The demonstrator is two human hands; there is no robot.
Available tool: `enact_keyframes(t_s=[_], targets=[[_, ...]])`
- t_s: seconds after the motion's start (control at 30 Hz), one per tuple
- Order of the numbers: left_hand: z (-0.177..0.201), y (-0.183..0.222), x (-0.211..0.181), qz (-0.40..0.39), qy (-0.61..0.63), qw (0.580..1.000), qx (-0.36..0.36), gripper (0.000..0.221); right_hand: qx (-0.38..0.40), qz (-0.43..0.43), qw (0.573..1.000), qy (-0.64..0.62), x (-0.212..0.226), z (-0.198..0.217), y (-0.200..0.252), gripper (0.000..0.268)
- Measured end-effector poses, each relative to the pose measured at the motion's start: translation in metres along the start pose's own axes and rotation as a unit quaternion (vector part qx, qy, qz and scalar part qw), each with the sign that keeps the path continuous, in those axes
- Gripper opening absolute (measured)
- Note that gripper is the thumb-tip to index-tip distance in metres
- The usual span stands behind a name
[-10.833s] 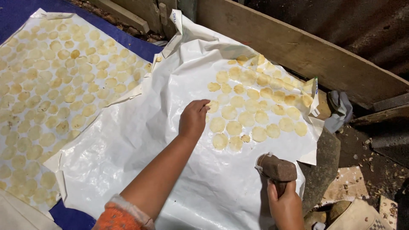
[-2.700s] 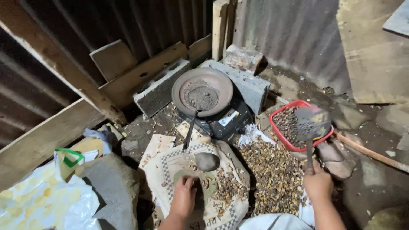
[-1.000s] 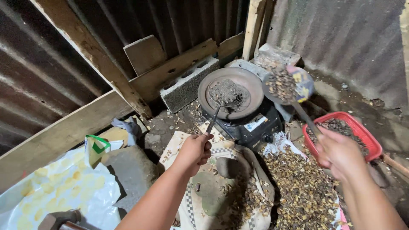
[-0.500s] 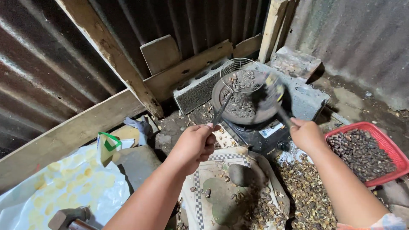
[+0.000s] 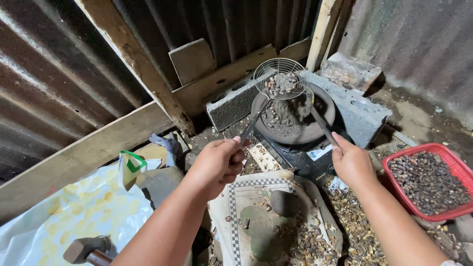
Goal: Shelling seeds and flattening them with a wooden mallet on a sack to prepare chips.
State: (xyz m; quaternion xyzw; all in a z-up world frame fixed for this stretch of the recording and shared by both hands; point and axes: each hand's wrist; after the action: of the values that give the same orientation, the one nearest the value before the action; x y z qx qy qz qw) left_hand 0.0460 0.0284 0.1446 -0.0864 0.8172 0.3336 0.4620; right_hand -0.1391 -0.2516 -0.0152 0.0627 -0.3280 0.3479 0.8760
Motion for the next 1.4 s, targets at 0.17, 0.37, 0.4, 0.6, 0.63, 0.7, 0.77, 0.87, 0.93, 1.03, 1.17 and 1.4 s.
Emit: enact_keyframes(t_s=[0.17,0.37,0.4,0.6,0.63,0.7,0.77,0.87,0.93,1.03,1.17,1.4], targets=[[0.004,0.004,-0.005,-0.010,0.002,1.000,-0.005,0.029,0.030,-0.046,0.998,-0.037,0.016,-0.004,0.007,0.046],[0.008,0.001,0.000,-0.012,0.003,1.000,-0.005,0.030,0.035,-0.002,0.999,-0.025,0.010,-0.040,0.007,0.044],[0.010,-0.001,0.001,-0.016,0.005,1.000,-0.002,0.030,0.042,0.005,0.998,0.035,0.009,-0.046,0.006,0.044],[0.012,-0.011,0.014,-0.012,-0.006,1.000,-0.014,0.030,0.038,-0.064,0.987,0.146,-0.005,-0.045,-0.026,0.045],[0.012,-0.015,0.016,-0.013,-0.007,1.000,-0.013,0.030,0.036,-0.064,0.987,0.145,-0.009,-0.039,-0.025,0.045],[0.012,-0.021,0.022,0.024,-0.013,0.999,-0.042,0.030,0.001,-0.068,0.987,0.147,-0.018,-0.028,-0.023,0.042],[0.016,-0.031,0.043,0.021,-0.006,0.999,-0.024,0.029,-0.024,-0.094,0.994,0.049,-0.036,-0.016,-0.002,0.044],[0.013,-0.055,0.071,0.000,-0.012,0.999,-0.033,0.028,-0.086,-0.164,0.966,-0.183,-0.049,0.019,0.049,0.047],[0.008,-0.068,0.088,-0.011,-0.018,0.998,-0.063,0.028,-0.110,-0.206,0.922,-0.310,-0.072,0.029,0.086,0.049],[0.001,-0.082,0.120,0.018,0.027,0.999,-0.041,0.023,-0.216,-0.196,0.866,-0.407,-0.174,0.003,0.136,0.046],[-0.006,-0.102,0.158,0.031,0.050,0.998,-0.036,0.027,-0.174,-0.262,0.916,-0.250,-0.322,-0.005,0.184,0.039],[-0.027,-0.075,0.185,0.012,-0.040,0.997,-0.065,0.040,-0.063,-0.030,0.965,0.254,-0.159,0.060,0.127,0.067]])
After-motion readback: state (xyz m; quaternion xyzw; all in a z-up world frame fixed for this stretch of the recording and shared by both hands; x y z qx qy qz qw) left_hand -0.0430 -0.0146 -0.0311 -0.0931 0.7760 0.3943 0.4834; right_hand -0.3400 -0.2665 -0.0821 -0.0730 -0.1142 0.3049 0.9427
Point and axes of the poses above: each hand's wrist, its own y-axis away from the middle knuckle, its own z-axis out of the back of the hand, x = y × z, and after that the axes turned 3 degrees about x, right-handed
